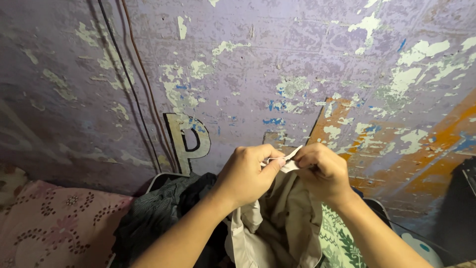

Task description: The person folds several items of clothing one by one, including a blue plaid shirt, a black shirt, a brown shirt, and a yellow shirt, and places them into a blue laundry basket. The person also handles a light-colored shirt at the end.

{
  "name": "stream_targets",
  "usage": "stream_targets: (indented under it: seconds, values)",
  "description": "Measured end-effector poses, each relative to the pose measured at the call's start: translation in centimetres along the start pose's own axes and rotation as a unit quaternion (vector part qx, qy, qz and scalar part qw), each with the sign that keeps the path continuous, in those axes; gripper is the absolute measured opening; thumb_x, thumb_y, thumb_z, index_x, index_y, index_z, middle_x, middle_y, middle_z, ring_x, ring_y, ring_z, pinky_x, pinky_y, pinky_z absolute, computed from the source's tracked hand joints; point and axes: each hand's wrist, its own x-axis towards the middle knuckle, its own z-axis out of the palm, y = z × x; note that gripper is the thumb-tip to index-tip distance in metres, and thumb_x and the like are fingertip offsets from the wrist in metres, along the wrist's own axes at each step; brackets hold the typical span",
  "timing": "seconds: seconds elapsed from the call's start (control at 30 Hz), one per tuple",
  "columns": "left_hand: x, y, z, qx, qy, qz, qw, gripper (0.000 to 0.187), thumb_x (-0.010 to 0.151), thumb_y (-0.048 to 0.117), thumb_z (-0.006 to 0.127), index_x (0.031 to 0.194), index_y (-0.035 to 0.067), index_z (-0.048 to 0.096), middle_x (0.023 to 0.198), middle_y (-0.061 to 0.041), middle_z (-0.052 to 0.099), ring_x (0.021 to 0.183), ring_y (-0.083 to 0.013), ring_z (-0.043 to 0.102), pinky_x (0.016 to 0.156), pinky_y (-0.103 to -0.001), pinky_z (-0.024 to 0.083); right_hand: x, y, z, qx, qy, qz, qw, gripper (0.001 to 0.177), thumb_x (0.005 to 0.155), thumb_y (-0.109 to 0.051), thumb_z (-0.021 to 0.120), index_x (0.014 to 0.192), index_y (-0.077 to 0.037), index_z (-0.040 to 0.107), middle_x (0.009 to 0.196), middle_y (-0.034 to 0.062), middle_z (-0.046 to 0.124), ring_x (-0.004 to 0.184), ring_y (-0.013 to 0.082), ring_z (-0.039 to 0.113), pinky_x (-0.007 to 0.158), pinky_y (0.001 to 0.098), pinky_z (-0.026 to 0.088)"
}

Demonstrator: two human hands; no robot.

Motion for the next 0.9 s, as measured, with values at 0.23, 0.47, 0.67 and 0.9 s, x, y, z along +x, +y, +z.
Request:
stream_targets:
  seconds: [0.23,0.47,0.67,0.9]
  values:
    - [-0.1,0.0,0.1,-0.011,-0.054,0.021,0.998,0.010,0.088,0.010,0.067,0.089,0.007,0.076,0.087,-0.018,0.078,0.085,-0.0408,0.075,0.062,-0.044,0.058,0.4,-0.5,-0.7,0.044,-0.033,0.005,0.998,0.018,0.081,-0.006,0.083,0.074,-0.010,0.067,0.074,0.0036,0.071,0.057,0.0192,0.066,0.055,0.0258,0.053]
    - [-0.5,0.5,0.0,0.025,-0.068,0.007,0.997,0.010,0.087,0.015,0.068,0.082,0.013,0.076,0.071,-0.017,0.075,0.072,-0.0384,0.076,0.054,-0.041,0.056,0.1,0.0,-1.3,0.022,-0.061,0.021,0.998,0.019,0.073,0.006,0.078,0.074,-0.011,0.069,0.078,0.0051,0.070,0.056,0.0217,0.063,0.055,0.0305,0.054]
    - [-0.7,-0.1,-0.2,0.038,-0.102,0.008,0.994,0.010,0.088,0.016,0.067,0.088,0.012,0.076,0.077,-0.019,0.076,0.080,-0.0423,0.075,0.061,-0.045,0.059,0.1,0.4,-2.3,0.077,-0.124,0.102,0.984,0.024,0.078,-0.014,0.089,0.072,-0.009,0.067,0.074,0.0087,0.072,0.061,0.0259,0.068,0.061,0.0344,0.055]
    - [-0.8,1.0,-0.7,0.104,-0.149,0.011,0.983,0.012,0.091,0.021,0.064,0.090,0.012,0.073,0.084,-0.018,0.076,0.085,-0.0436,0.074,0.067,-0.051,0.059,0.5,0.4,-3.3,0.103,-0.169,0.149,0.969,0.026,0.077,-0.015,0.089,0.072,-0.006,0.065,0.072,0.0110,0.073,0.062,0.0278,0.070,0.063,0.0380,0.055]
